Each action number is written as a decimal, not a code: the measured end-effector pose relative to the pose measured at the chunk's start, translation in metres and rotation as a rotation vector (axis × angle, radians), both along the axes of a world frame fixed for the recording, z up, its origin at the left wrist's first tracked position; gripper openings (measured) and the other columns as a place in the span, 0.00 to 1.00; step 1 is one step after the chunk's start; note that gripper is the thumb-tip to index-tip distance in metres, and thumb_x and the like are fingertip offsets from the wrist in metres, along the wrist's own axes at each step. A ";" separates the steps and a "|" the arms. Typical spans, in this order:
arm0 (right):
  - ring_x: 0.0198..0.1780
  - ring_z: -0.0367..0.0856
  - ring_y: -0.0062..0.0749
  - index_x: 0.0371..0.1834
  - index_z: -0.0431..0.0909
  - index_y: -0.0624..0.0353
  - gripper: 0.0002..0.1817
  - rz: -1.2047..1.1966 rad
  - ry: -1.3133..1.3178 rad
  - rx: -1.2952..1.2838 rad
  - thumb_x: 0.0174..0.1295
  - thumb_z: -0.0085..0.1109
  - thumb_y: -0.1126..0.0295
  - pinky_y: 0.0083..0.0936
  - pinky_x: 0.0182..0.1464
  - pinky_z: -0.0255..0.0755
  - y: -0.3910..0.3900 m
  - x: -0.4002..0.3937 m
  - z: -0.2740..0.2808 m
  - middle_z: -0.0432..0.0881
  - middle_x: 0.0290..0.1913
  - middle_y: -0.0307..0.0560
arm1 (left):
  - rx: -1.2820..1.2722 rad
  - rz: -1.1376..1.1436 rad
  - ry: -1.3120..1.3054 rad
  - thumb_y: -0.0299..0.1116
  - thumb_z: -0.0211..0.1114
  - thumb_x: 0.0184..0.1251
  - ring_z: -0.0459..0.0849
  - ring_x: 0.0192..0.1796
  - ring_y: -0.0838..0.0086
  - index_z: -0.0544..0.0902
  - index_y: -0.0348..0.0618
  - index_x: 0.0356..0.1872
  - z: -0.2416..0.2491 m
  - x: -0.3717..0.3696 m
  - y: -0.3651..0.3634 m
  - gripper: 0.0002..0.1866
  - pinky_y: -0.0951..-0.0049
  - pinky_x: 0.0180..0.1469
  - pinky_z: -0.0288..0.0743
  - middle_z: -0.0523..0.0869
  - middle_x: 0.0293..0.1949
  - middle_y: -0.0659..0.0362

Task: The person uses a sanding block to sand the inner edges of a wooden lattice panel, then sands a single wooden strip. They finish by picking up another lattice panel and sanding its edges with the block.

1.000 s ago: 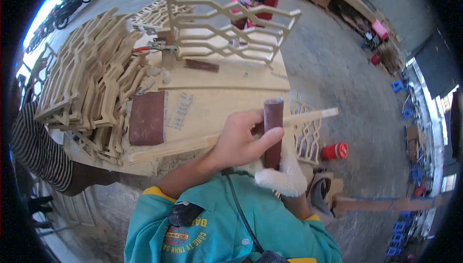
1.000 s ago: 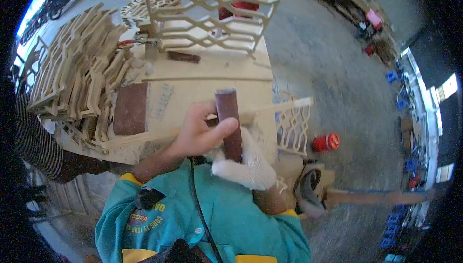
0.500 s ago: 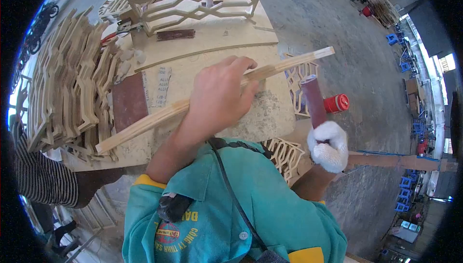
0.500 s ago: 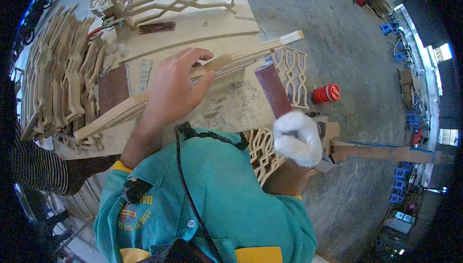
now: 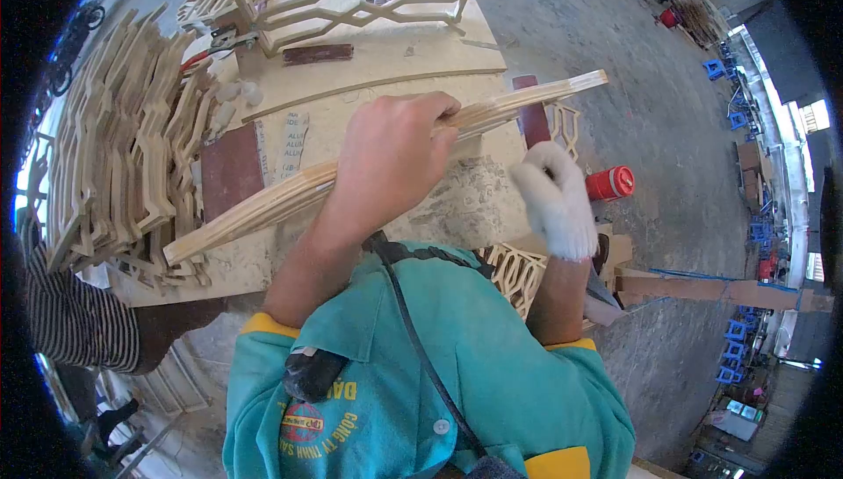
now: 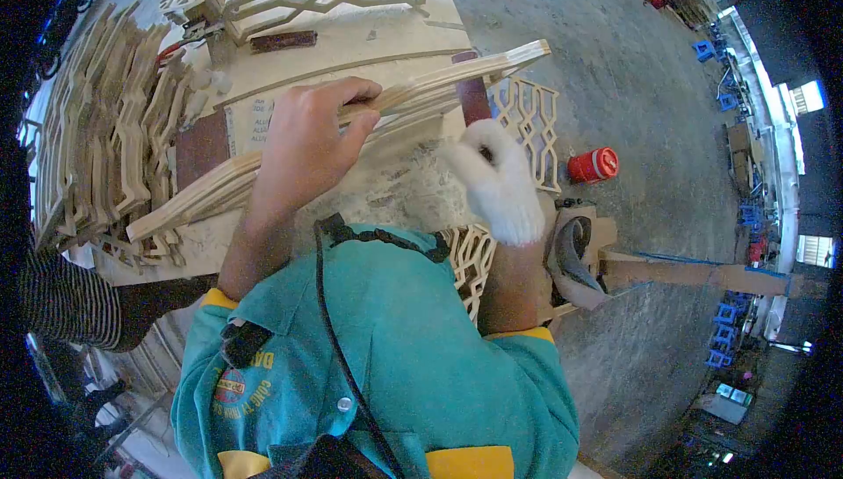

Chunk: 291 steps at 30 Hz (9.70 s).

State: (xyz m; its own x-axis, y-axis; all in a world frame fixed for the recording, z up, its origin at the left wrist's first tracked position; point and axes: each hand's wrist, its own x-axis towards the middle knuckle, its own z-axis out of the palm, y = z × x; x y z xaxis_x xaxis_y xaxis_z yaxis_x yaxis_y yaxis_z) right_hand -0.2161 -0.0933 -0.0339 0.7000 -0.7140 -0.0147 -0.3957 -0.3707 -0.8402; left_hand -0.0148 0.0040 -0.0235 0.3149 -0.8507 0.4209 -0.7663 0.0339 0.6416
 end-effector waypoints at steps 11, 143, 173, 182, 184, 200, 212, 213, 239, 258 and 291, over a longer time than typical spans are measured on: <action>0.14 0.59 0.13 0.26 0.71 0.54 0.09 -0.219 -0.284 0.293 0.60 0.57 0.66 0.15 0.17 0.49 -0.008 -0.014 -0.017 0.68 0.18 0.31 | 0.337 0.153 -0.352 0.44 0.69 0.58 0.85 0.35 0.55 0.82 0.44 0.44 0.030 0.014 0.034 0.18 0.58 0.37 0.76 0.85 0.28 0.52; 0.06 0.57 0.20 0.22 0.67 0.46 0.14 -0.301 -0.293 0.925 0.62 0.54 0.56 0.20 0.05 0.51 -0.036 0.030 -0.121 0.65 0.11 0.32 | 0.307 0.139 -0.467 0.47 0.63 0.61 0.83 0.37 0.51 0.84 0.42 0.35 0.018 0.091 0.017 0.17 0.54 0.42 0.75 0.84 0.28 0.49; 0.06 0.59 0.22 0.29 0.71 0.46 0.11 -0.234 -0.302 1.004 0.63 0.54 0.54 0.21 0.06 0.52 -0.050 0.015 -0.126 0.69 0.13 0.36 | 0.306 0.180 -0.434 0.48 0.64 0.61 0.83 0.35 0.49 0.82 0.40 0.29 0.019 0.083 0.018 0.18 0.51 0.41 0.75 0.83 0.25 0.47; 0.07 0.58 0.20 0.28 0.70 0.46 0.10 -0.346 -0.243 0.974 0.62 0.53 0.56 0.20 0.06 0.51 -0.042 0.019 -0.119 0.66 0.12 0.34 | 0.321 0.196 -0.446 0.48 0.64 0.61 0.83 0.35 0.49 0.82 0.40 0.27 0.020 0.080 0.021 0.18 0.51 0.41 0.75 0.83 0.25 0.48; 0.07 0.57 0.19 0.29 0.71 0.46 0.10 -0.280 -0.215 0.974 0.62 0.53 0.56 0.19 0.06 0.50 -0.036 0.020 -0.114 0.66 0.12 0.34 | 0.332 0.188 -0.441 0.48 0.64 0.61 0.83 0.36 0.49 0.82 0.40 0.28 0.021 0.080 0.022 0.18 0.51 0.41 0.75 0.83 0.26 0.48; 0.07 0.53 0.16 0.26 0.68 0.43 0.09 -0.249 -0.465 1.153 0.64 0.54 0.62 0.19 0.06 0.48 -0.034 0.025 -0.111 0.59 0.13 0.30 | 0.390 0.125 -0.426 0.52 0.62 0.62 0.85 0.36 0.52 0.84 0.43 0.31 0.021 0.082 0.018 0.20 0.52 0.40 0.77 0.85 0.28 0.49; 0.07 0.57 0.25 0.32 0.68 0.46 0.13 -0.222 -0.235 1.003 0.68 0.48 0.52 0.24 0.07 0.54 -0.018 0.021 -0.097 0.66 0.14 0.34 | 0.213 0.217 -0.352 0.38 0.68 0.47 0.87 0.32 0.57 0.87 0.42 0.24 0.005 0.081 0.012 0.10 0.58 0.33 0.80 0.87 0.26 0.51; 0.07 0.57 0.25 0.32 0.68 0.46 0.13 -0.226 -0.109 0.957 0.69 0.47 0.52 0.24 0.07 0.54 -0.017 0.025 -0.089 0.66 0.14 0.35 | 0.260 0.186 -0.370 0.39 0.68 0.47 0.87 0.33 0.57 0.87 0.42 0.24 0.009 0.082 0.007 0.11 0.58 0.34 0.80 0.87 0.27 0.51; 0.13 0.59 0.29 0.18 0.68 0.52 0.23 0.069 0.088 1.116 0.65 0.50 0.49 0.26 0.15 0.55 -0.050 0.039 -0.080 0.65 0.14 0.38 | 0.452 0.356 -0.240 0.53 0.80 0.39 0.88 0.42 0.57 0.89 0.50 0.40 0.014 0.106 0.021 0.27 0.56 0.41 0.81 0.89 0.37 0.56; 0.09 0.54 0.26 0.11 0.61 0.49 0.22 0.148 0.160 1.118 0.60 0.48 0.52 0.24 0.12 0.48 -0.020 0.038 -0.062 0.58 0.08 0.35 | 0.320 0.402 -0.314 0.38 0.70 0.48 0.88 0.39 0.58 0.89 0.47 0.34 0.006 0.090 0.030 0.12 0.56 0.36 0.82 0.88 0.33 0.55; 0.26 0.75 0.40 0.38 0.79 0.60 0.23 -0.029 -0.774 -0.739 0.66 0.47 0.49 0.34 0.34 0.76 -0.051 0.084 0.029 0.79 0.32 0.47 | 0.338 0.423 -0.261 0.34 0.72 0.45 0.88 0.40 0.57 0.90 0.46 0.34 0.008 0.071 0.034 0.12 0.56 0.36 0.82 0.88 0.34 0.53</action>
State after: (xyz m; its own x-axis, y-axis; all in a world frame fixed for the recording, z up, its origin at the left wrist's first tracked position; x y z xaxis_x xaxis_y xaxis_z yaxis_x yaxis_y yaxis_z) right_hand -0.1321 -0.1443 -0.0046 0.3163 -0.3808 0.8689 0.1316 -0.8895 -0.4376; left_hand 0.0563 0.0378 -0.0157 0.5779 -0.7744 0.2576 -0.8024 -0.4816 0.3525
